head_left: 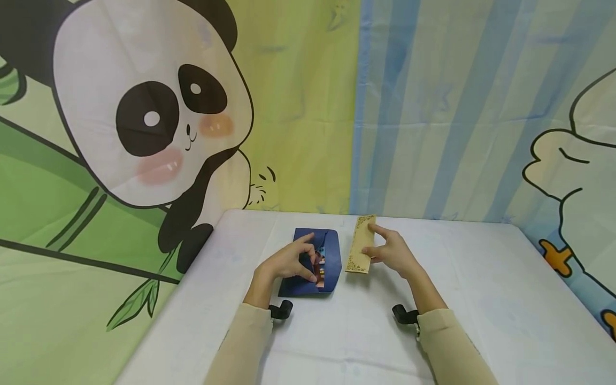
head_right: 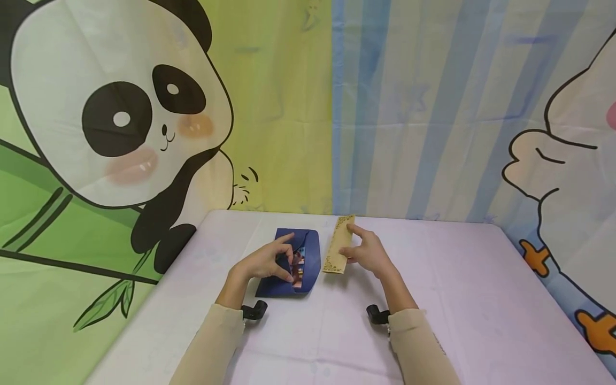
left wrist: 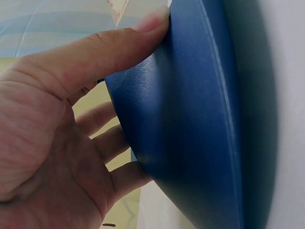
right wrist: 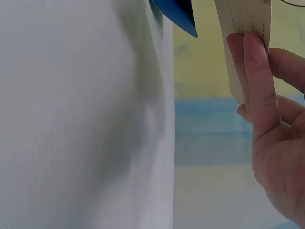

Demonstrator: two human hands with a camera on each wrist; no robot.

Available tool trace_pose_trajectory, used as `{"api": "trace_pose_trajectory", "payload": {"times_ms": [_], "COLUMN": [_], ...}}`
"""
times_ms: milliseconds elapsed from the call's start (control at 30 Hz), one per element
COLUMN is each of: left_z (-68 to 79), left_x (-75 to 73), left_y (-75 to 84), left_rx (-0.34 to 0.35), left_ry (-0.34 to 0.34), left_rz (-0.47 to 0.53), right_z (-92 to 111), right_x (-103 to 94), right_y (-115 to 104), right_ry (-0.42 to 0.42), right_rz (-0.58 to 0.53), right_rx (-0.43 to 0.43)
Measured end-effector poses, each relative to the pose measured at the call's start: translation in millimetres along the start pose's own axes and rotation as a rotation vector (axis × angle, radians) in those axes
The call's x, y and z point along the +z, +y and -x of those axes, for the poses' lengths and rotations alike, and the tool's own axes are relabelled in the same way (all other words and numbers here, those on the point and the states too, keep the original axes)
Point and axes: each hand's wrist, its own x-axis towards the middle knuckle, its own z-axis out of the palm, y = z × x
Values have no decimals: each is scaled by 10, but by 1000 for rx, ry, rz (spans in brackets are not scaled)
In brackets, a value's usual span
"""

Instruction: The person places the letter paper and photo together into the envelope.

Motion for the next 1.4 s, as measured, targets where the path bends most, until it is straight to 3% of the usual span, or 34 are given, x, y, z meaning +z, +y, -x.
{"api": "trace_pose_trajectory", "payload": {"times_ms": [833, 1400], "left_z": [-6, -22], "left_x": [-7, -7], "left_y": [-5, 0], "left_rx": [10, 23], "left_ry": [-2, -8], "left_rz": [-7, -28], "right_z": [-38, -57], "right_x": [491, 727], "right_y": [-89, -92], "right_ry": [-105, -135], "right_rz": [-57, 12], "right_rx": [18, 42]}}
